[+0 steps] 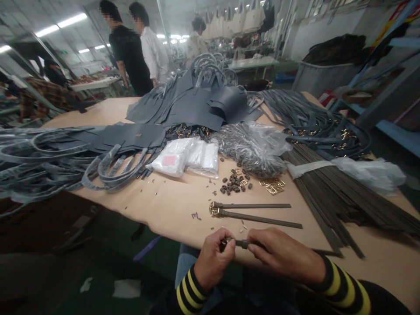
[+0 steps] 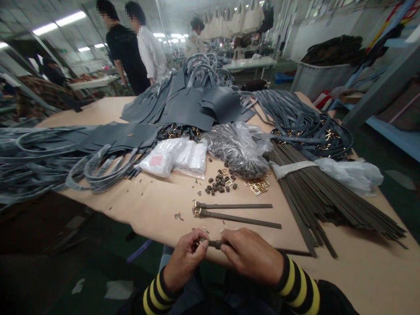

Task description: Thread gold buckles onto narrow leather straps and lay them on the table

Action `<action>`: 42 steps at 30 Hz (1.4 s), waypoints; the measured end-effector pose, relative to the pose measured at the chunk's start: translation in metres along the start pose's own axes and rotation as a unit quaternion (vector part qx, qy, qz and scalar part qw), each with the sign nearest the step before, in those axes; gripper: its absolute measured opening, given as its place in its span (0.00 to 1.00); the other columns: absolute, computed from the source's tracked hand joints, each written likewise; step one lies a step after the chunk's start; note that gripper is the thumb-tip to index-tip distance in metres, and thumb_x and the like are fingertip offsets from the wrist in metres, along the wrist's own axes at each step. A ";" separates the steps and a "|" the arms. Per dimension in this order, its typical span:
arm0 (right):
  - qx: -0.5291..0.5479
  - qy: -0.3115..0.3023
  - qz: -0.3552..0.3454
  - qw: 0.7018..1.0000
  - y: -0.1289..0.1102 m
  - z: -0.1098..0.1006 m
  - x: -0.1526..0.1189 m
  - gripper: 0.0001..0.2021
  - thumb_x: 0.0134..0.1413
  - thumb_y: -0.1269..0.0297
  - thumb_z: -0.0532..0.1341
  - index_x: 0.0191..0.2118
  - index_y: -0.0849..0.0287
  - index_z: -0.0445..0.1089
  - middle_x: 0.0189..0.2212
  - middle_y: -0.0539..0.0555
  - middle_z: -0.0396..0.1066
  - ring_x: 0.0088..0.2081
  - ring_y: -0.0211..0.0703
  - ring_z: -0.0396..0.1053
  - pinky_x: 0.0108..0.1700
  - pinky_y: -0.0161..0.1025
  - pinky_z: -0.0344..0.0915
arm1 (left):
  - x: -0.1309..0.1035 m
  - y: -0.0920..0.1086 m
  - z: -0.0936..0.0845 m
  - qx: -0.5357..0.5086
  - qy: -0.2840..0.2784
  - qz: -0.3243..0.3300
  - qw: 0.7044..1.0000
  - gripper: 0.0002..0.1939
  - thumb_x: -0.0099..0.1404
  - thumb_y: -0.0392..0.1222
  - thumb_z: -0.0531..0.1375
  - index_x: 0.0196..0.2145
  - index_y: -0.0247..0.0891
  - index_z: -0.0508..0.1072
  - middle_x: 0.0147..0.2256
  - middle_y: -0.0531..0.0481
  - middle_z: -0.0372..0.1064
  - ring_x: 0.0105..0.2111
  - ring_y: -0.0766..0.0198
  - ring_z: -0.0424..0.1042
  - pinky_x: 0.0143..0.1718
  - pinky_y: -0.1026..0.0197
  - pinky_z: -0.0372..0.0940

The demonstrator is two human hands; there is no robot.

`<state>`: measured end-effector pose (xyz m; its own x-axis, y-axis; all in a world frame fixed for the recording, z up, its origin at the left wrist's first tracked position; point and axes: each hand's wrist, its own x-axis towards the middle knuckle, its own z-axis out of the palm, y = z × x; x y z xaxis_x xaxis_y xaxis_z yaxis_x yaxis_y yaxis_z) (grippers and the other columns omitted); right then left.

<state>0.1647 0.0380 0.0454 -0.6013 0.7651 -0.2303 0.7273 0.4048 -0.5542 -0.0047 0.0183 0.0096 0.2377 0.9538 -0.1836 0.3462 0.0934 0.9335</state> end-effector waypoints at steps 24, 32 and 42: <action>0.239 0.053 0.046 0.968 0.003 0.024 0.000 0.11 0.48 0.65 0.48 0.19 0.58 0.54 0.17 0.45 0.52 0.22 0.35 0.54 0.25 0.32 0.51 | 0.001 0.001 0.002 0.065 -0.055 0.076 0.993 0.02 0.55 0.34 0.50 0.25 0.37 0.58 0.19 0.58 0.51 0.20 0.70 0.53 0.23 0.67 0.50; 0.250 0.031 0.030 0.967 0.008 0.026 0.003 0.14 0.49 0.64 0.48 0.16 0.58 0.50 0.15 0.43 0.46 0.20 0.32 0.48 0.22 0.31 0.46 | -0.002 -0.011 0.015 0.169 0.007 0.142 0.975 0.07 0.62 0.37 0.43 0.29 0.39 0.58 0.23 0.52 0.59 0.24 0.66 0.61 0.27 0.64 0.53; 0.299 0.042 0.007 0.953 0.001 0.019 0.001 0.14 0.49 0.59 0.48 0.17 0.58 0.50 0.15 0.43 0.47 0.20 0.33 0.48 0.21 0.31 0.47 | -0.001 -0.009 0.011 0.127 0.011 0.145 0.981 0.08 0.61 0.39 0.45 0.27 0.38 0.60 0.23 0.52 0.59 0.24 0.66 0.60 0.27 0.65 0.54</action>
<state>0.1589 0.0294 0.0297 -0.5467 0.8154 -0.1904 0.4013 0.0555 -0.9143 0.0026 0.0136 -0.0019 0.3406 0.9361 0.0875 0.4834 -0.2541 0.8377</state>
